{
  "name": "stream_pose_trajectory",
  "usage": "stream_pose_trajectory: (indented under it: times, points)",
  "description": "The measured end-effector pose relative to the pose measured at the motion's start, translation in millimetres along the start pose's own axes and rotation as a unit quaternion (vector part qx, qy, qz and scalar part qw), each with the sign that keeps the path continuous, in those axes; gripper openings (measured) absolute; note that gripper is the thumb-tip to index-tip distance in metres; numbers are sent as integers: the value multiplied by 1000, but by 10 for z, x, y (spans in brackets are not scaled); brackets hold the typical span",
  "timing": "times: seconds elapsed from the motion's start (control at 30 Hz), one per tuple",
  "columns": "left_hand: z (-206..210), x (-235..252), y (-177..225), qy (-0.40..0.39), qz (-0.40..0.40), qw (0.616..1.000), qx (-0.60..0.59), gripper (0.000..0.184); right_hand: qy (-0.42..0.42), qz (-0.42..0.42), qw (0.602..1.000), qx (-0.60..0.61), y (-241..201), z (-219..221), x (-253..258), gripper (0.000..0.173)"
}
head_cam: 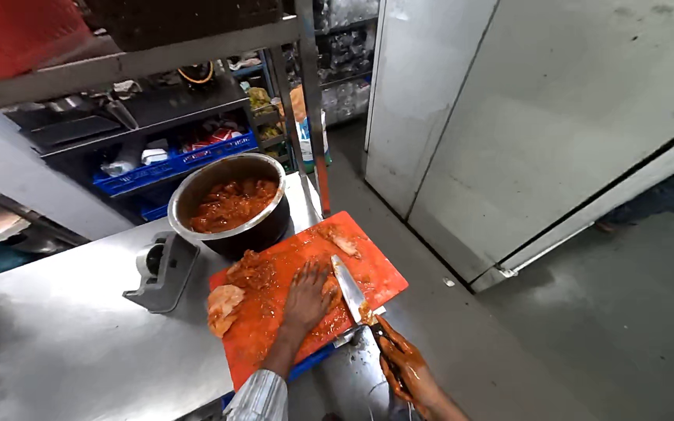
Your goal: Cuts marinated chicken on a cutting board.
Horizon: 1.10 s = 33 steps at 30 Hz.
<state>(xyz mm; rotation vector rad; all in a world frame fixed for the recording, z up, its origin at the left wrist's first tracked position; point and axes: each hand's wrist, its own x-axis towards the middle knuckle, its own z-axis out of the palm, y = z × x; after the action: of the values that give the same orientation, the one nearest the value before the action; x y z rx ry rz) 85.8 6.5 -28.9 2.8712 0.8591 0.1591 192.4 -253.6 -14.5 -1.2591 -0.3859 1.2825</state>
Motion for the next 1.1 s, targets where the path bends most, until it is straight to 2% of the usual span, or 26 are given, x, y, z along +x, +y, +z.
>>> stream_pose_trajectory:
  times: [0.33, 0.43, 0.57, 0.63, 0.7, 0.93, 1.1]
  points:
    - [31, -15, 87, -3, -25, 1000, 8, 65, 12, -13, 1000, -9, 65, 71, 291, 56]
    - [29, -11, 113, 3, -55, 998, 7, 64, 17, -15, 1000, -1, 74, 151, 378, 54]
    - [7, 7, 136, 8, -83, 997, 5, 62, 19, -5, 999, -34, 211, 156, -28, 57]
    - [-10, 22, 125, 10, -81, 997, 4, 61, 16, -1, 999, -50, 283, 102, -307, 59]
    - [-10, 22, 103, 9, -69, 998, 4, 62, 14, -1, 998, -56, 305, 66, -379, 59]
    - [22, 15, 106, 26, -61, 998, 14, 58, 45, -30, 994, -90, 81, 220, 432, 54]
    - [41, 12, 87, 21, -59, 998, 23, 60, 59, -33, 996, -62, 95, 288, 535, 53]
